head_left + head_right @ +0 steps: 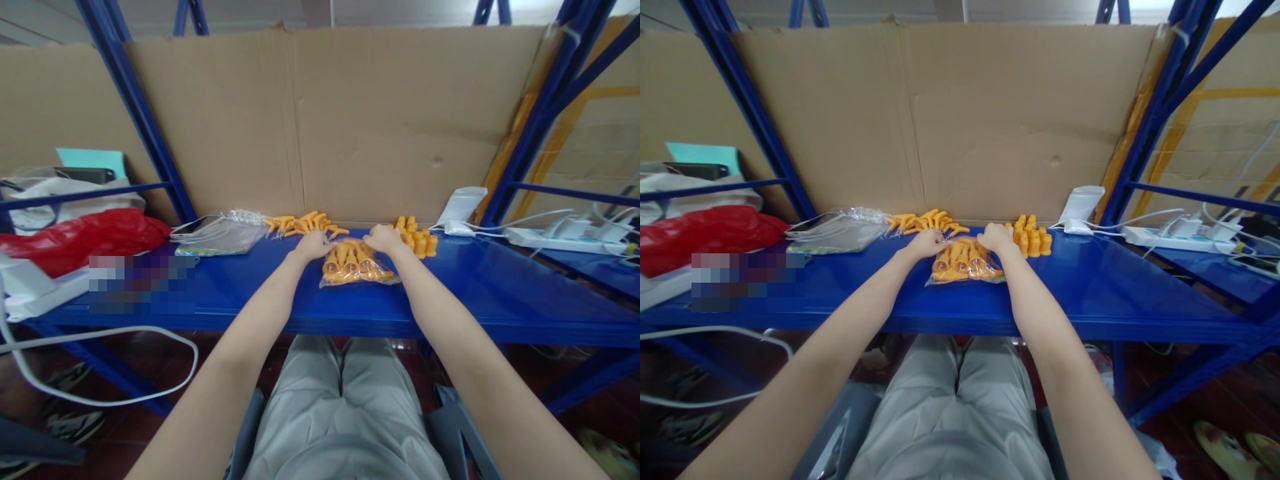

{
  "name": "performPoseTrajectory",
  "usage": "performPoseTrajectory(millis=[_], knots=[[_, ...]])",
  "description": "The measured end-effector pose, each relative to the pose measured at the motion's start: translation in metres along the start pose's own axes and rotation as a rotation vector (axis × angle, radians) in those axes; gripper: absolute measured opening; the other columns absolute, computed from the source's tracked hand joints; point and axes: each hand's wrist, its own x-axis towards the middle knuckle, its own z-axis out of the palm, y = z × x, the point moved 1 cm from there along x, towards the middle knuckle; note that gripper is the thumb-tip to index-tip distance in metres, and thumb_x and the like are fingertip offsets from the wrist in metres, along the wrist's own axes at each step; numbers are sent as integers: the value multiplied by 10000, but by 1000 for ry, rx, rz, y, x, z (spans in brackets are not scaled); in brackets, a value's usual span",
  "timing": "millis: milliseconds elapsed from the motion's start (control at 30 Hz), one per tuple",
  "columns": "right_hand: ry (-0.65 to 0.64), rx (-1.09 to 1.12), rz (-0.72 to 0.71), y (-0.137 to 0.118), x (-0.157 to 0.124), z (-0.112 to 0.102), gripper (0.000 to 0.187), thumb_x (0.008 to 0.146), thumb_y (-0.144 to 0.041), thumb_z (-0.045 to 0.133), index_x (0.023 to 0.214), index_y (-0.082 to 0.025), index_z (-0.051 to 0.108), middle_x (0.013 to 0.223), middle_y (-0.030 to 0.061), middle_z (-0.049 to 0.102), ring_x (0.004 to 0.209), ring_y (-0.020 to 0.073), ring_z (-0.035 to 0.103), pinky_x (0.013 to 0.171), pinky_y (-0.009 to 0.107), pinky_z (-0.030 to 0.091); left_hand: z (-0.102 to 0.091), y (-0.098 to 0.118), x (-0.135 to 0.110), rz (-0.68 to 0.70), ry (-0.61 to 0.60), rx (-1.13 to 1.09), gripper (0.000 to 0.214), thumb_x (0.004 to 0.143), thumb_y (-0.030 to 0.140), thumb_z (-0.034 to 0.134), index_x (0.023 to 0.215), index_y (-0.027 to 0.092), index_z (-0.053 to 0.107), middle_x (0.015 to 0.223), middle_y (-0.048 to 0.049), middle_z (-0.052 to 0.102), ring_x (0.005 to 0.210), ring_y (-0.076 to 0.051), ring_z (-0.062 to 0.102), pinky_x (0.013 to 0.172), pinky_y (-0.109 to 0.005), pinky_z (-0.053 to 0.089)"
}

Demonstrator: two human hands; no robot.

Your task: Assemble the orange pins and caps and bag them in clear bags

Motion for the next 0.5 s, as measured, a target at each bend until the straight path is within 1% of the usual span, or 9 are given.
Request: performPoseTrajectory(millis=[100,200,267,367,433,500], knots=[[29,-60,-51,-4,-4,-1,451,963,-369,497,1230,-66,697,1242,242,679,1276,319,576,1045,429,418,-5,8,-1,6,54,130,344,835,375,627,561,168,632,708,-84,645,814,-226,631,805,-325,476],[75,-100,-102,-6,-6,-2,438,957,-375,548,1226,-58,689,1261,246,663,1291,316,557,1039,407,431,-8,15,-1,39,97,150,229,804,283,659,623,144,659,846,-117,680,882,-241,633,839,-340,484],[89,-107,-133,-8,-6,-1,395,948,-325,577,1219,-58,684,1264,240,661,1277,308,568,1025,379,445,-8,20,-1,38,67,120,188,806,233,636,650,134,666,834,-109,684,841,-225,633,814,-334,491],[39,-70,-196,-12,-4,2,307,950,-164,538,1208,-78,681,1208,200,700,1202,262,628,969,306,469,-5,23,-1,2,13,29,112,803,182,598,789,133,698,776,-62,688,750,-194,628,746,-308,499],[5,-34,-237,-13,-2,5,316,943,-87,497,1199,-94,681,1178,178,718,1164,241,653,931,275,476,-4,24,-2,-22,7,-15,144,797,157,583,882,138,698,778,-45,695,727,-183,630,714,-289,499],[3,-6,-249,-13,1,7,319,941,-73,487,1191,-106,683,1180,169,721,1160,239,658,917,268,477,-3,25,-3,-50,4,-39,145,799,144,579,899,142,683,778,-45,698,720,-179,636,694,-272,496]])
